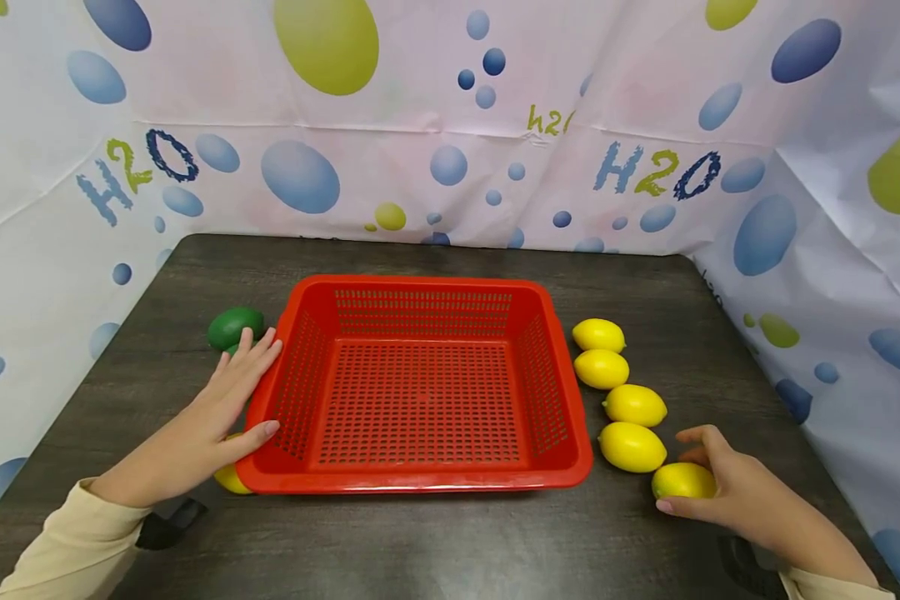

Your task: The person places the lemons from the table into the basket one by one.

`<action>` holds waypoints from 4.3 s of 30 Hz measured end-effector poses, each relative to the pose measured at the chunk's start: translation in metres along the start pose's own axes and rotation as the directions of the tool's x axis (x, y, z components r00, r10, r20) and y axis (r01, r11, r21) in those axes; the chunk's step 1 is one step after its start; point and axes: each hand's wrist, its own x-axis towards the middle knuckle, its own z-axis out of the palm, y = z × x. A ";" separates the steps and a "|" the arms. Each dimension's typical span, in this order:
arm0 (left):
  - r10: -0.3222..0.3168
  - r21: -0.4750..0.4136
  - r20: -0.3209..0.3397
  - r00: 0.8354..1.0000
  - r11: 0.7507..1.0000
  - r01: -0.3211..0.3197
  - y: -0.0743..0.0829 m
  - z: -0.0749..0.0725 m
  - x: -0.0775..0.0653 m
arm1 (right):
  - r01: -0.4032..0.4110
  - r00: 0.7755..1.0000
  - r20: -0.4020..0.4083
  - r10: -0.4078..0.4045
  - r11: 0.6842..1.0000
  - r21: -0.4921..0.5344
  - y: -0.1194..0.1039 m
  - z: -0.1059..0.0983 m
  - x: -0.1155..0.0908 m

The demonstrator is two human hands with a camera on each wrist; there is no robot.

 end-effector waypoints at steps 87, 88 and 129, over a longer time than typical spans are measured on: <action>0.038 -0.100 -0.007 0.999 0.994 -0.038 0.001 0.005 -0.001 | 0.211 0.906 -0.265 -0.329 0.897 -0.389 -0.049 -0.065 0.017; 0.037 -0.100 -0.007 0.999 0.994 -0.037 0.001 0.005 -0.001 | 0.215 0.903 -0.269 -0.335 0.894 -0.392 -0.049 -0.065 0.017; 0.039 -0.112 -0.018 0.999 0.993 -0.041 0.002 0.008 0.000 | 0.264 0.839 -0.331 -0.432 0.855 -0.446 -0.074 -0.086 0.042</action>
